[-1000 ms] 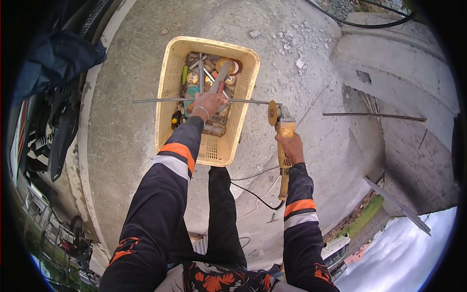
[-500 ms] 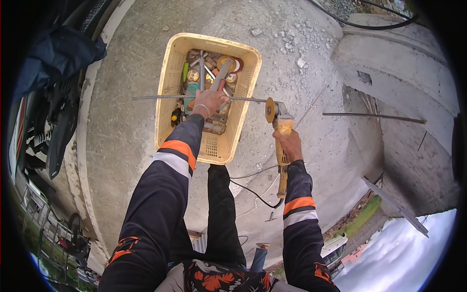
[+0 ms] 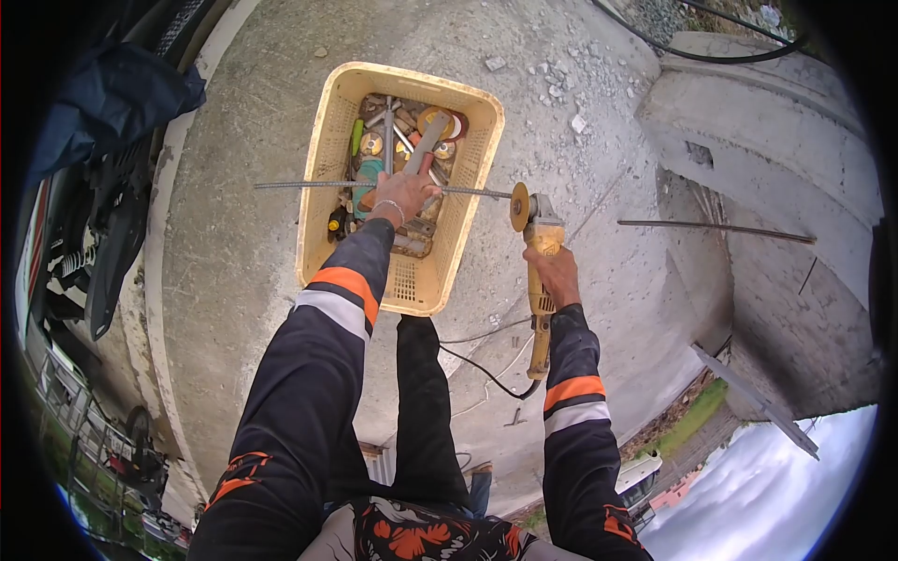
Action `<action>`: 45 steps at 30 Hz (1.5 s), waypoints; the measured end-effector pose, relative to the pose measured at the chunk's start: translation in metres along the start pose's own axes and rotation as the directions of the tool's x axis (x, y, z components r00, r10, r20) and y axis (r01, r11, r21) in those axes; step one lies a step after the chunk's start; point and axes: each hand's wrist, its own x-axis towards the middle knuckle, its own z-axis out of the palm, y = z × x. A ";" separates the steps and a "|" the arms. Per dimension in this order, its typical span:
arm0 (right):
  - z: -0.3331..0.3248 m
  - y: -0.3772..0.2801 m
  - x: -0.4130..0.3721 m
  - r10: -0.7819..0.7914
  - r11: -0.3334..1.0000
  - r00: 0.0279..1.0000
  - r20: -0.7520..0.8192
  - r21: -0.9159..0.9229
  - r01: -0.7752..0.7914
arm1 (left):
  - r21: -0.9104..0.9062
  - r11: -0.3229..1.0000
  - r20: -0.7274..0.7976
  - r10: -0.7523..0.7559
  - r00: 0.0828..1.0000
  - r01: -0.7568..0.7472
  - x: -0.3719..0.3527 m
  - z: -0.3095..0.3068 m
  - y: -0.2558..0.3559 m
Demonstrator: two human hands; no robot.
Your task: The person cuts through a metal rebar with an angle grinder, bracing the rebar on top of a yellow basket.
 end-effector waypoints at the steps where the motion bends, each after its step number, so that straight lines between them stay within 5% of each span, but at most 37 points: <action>1: 0.000 0.000 -0.001 0.000 1.000 1.000 -0.003 -0.004 0.000 | 0.011 1.000 0.017 -0.019 1.000 0.019 0.001 -0.001 0.001; 31: 0.001 -0.004 0.010 -0.024 1.000 1.000 -0.011 -0.014 0.024 | 0.000 0.999 -0.141 0.049 0.989 -0.049 -0.001 0.013 -0.004; 45: 0.006 0.001 0.015 -0.011 1.000 0.999 -0.033 -0.027 0.010 | -0.024 0.999 -0.046 0.035 0.998 -0.037 -0.004 0.003 -0.001</action>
